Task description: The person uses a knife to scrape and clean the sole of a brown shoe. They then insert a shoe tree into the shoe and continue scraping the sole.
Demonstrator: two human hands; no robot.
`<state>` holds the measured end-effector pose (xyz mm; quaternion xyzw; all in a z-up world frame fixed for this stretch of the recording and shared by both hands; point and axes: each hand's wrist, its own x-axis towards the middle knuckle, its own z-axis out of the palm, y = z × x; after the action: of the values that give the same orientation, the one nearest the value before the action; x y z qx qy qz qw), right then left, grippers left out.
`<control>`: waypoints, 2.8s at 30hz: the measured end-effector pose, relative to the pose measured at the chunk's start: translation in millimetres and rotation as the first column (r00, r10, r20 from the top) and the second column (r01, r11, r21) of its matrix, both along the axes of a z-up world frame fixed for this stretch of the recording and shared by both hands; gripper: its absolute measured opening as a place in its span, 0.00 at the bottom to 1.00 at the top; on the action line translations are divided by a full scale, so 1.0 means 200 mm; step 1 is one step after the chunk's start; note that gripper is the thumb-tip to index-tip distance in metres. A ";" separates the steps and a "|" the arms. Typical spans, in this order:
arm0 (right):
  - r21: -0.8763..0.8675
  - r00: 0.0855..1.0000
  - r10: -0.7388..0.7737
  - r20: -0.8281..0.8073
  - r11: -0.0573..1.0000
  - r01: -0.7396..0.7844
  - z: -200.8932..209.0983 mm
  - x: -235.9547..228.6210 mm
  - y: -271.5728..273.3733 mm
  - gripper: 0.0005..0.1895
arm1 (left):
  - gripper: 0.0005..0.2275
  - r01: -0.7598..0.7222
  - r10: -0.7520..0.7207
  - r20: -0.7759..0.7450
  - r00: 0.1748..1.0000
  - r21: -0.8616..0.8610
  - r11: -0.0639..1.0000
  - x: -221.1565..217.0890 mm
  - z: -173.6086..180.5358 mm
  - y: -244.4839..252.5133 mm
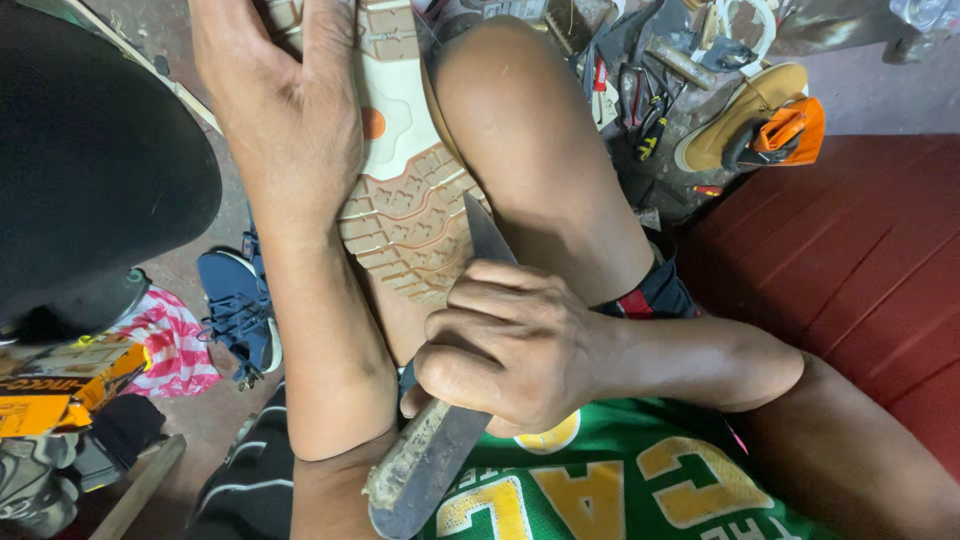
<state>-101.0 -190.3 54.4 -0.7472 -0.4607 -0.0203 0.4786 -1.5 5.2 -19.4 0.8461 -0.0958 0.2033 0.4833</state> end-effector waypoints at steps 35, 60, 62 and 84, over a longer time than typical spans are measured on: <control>-0.047 0.998 0.021 0.067 0.999 -0.017 -0.11 0.03 0.09 0.08 | 0.27 -0.080 0.090 -0.116 0.989 0.090 0.993 -0.05 -0.01 0.03; -0.001 0.990 -0.040 -0.133 0.999 0.041 -0.07 0.09 0.07 0.16 | 0.27 -0.070 0.086 -0.119 0.989 0.130 0.989 -0.03 0.02 0.00; -0.005 0.991 0.010 -0.132 1.000 -0.011 -0.08 0.10 0.08 0.18 | 0.28 -0.093 0.106 -0.159 0.982 0.089 0.992 -0.03 0.02 0.01; 0.627 0.760 0.194 -0.620 0.705 0.331 -0.14 0.07 -0.20 0.17 | 0.13 0.008 -0.006 0.018 1.000 -0.088 0.996 -0.03 0.02 0.00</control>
<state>-87.1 -229.8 26.0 -0.4829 -0.1925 0.0447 0.8531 -8.1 5.8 -15.7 0.8218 -0.0938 0.2131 0.5201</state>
